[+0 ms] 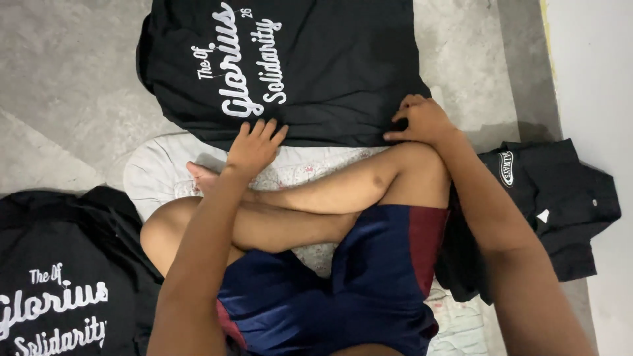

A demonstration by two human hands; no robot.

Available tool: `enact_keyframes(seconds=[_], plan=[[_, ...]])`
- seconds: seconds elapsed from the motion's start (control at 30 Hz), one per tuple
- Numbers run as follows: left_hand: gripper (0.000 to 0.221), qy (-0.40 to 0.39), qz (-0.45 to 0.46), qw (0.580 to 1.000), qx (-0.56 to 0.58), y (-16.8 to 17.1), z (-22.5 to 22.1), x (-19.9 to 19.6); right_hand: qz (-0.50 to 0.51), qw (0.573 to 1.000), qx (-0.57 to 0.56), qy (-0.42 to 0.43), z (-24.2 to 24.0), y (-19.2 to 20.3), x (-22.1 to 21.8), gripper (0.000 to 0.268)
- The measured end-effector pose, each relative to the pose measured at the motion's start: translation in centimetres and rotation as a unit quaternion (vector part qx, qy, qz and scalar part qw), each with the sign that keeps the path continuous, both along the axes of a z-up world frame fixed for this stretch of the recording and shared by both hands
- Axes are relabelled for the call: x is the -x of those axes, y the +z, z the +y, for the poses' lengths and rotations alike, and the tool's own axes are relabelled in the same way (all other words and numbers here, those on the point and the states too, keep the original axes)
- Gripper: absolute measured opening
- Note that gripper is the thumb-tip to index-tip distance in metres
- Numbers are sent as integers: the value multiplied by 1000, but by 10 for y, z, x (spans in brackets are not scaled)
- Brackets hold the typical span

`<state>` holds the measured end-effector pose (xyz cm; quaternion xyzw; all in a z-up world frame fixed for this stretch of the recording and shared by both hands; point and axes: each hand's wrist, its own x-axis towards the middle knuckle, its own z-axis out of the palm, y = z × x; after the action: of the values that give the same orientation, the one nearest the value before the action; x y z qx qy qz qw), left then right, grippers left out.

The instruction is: A person sitting on the floor is smoothing out and folding black shirts with white printed text.

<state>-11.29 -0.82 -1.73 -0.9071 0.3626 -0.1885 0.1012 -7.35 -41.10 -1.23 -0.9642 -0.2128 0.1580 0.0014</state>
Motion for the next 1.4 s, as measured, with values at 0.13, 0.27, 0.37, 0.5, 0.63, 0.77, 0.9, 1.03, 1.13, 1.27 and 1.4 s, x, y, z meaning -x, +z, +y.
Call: enact_keyframes(seconds=[0.13, 0.27, 0.37, 0.5, 0.63, 0.77, 0.9, 1.03, 1.13, 1.27, 1.4], plan=[[35, 49, 241, 964, -98, -11, 1, -5, 18, 979, -129, -157, 7, 20, 9, 43], [20, 40, 177, 981, -60, -44, 9, -11, 48, 961, -162, -219, -22, -29, -2, 64], [28, 57, 225, 971, -53, -29, 10, -13, -21, 931, -268, -248, -29, -41, -6, 56], [26, 43, 232, 968, -80, -49, 9, -15, -37, 891, -340, -298, -17, -16, 7, 52], [25, 21, 221, 967, -123, -58, 4, -13, 147, 922, -141, -330, -22, -21, 8, 86], [19, -12, 148, 980, -129, -46, 4, -8, 108, 934, -176, -292, -23, -16, 9, 74], [30, -12, 59, 993, -103, -34, 0, -6, 21, 961, -176, -212, -4, 24, 11, 78], [23, -27, 126, 988, -90, -72, 1, -10, -118, 980, 6, 160, -10, 13, 2, 39], [19, -29, 85, 994, -58, -94, 1, -10, -137, 950, 114, 255, -29, -17, 0, 38], [7, -22, 8, 1000, -14, -104, -6, -10, -183, 939, 92, 276, -55, -60, 11, 37], [6, -17, -24, 999, -18, -104, -10, -16, -255, 914, 104, 299, -49, -54, 12, 29]])
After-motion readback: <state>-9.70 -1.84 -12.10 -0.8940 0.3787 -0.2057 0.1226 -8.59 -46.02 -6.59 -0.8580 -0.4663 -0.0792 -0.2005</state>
